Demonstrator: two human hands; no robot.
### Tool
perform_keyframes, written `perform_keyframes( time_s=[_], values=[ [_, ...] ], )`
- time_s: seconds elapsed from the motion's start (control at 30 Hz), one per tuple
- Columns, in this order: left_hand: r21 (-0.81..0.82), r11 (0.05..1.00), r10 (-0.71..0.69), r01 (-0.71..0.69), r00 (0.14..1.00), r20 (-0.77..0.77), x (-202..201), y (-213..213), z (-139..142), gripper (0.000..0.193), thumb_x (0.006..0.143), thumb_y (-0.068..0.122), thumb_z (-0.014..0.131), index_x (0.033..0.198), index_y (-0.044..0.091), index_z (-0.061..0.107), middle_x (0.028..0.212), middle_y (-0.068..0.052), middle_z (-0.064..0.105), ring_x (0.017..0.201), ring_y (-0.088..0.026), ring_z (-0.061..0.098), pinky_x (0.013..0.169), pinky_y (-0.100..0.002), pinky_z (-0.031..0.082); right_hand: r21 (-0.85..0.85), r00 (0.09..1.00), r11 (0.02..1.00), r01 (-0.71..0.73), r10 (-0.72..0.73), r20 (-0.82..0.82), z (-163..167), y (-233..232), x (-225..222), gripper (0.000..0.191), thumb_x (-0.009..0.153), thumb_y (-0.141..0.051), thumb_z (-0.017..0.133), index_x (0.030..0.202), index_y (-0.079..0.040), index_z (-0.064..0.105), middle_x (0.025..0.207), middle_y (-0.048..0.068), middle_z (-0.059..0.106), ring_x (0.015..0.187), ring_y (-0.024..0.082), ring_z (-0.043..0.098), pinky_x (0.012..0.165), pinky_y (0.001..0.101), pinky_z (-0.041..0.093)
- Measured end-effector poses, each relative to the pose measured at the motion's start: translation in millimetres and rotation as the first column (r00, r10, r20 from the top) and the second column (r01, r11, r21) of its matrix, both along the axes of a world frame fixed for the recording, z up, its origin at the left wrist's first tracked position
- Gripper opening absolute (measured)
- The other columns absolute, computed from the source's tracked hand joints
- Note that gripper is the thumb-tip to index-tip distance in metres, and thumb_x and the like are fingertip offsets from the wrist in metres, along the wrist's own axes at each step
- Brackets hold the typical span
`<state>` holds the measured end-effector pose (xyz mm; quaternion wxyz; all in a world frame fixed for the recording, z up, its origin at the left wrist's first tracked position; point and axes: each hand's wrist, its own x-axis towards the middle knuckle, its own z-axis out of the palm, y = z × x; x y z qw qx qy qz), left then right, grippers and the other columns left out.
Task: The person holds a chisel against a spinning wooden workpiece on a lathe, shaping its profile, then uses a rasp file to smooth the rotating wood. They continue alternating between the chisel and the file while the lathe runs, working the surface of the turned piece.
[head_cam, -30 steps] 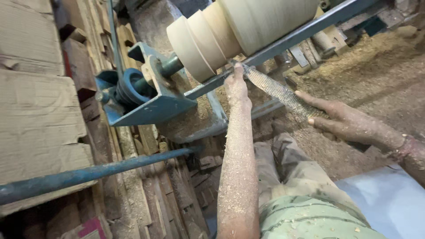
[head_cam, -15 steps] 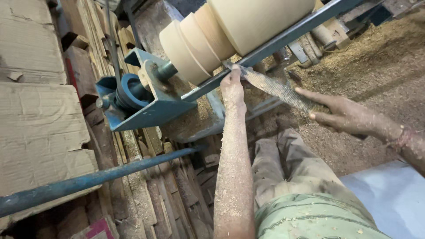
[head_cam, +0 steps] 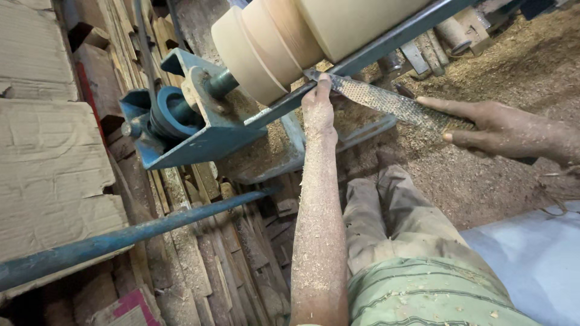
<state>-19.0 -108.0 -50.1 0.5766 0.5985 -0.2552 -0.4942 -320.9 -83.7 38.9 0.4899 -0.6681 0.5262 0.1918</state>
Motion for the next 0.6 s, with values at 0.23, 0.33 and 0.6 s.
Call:
perform_keyframes(
  time_s=[0.23, 0.33, 0.6],
  values=[
    [0.064, 0.996, 0.057, -0.061, 0.996, 0.066, 2, -2, -12, 0.040, 0.101, 0.035, 0.062, 0.098, -0.003, 0.073, 0.090, -0.003, 0.067, 0.089, -0.013, 0.055, 0.089, -0.029, 0.045, 0.022, 0.999, 0.999, -0.047, 0.048, -0.017, 9, -10, 0, 0.072, 0.105, -0.033, 0.051, 0.161, -0.048, 0.009, 0.067, 0.008, 0.057, 0.055, 0.020, 0.054, 0.057, 0.0410, 0.059],
    [0.034, 0.998, 0.057, -0.060, 0.996, 0.063, 2, -1, -14, 0.042, 0.100, 0.036, 0.063, 0.097, -0.004, 0.073, 0.090, -0.004, 0.066, 0.088, -0.014, 0.053, 0.086, -0.031, 0.045, 0.022, 0.998, 0.998, -0.052, 0.052, -0.019, 13, -11, 1, 0.074, 0.106, -0.032, 0.052, 0.163, -0.049, 0.007, 0.065, 0.012, 0.057, 0.054, 0.021, 0.055, 0.061, 0.0418, 0.057],
    [0.034, 0.996, 0.078, -0.080, 0.995, 0.061, 0, -3, -17, 0.043, 0.101, 0.037, 0.064, 0.090, -0.004, 0.072, 0.084, -0.002, 0.061, 0.082, -0.013, 0.049, 0.079, -0.032, 0.044, 0.004, 0.996, 0.996, -0.086, 0.086, -0.039, 11, -6, 1, 0.075, 0.106, -0.033, 0.052, 0.163, -0.046, 0.005, 0.066, 0.011, 0.056, 0.056, 0.019, 0.055, 0.060, 0.0395, 0.058]
  ],
)
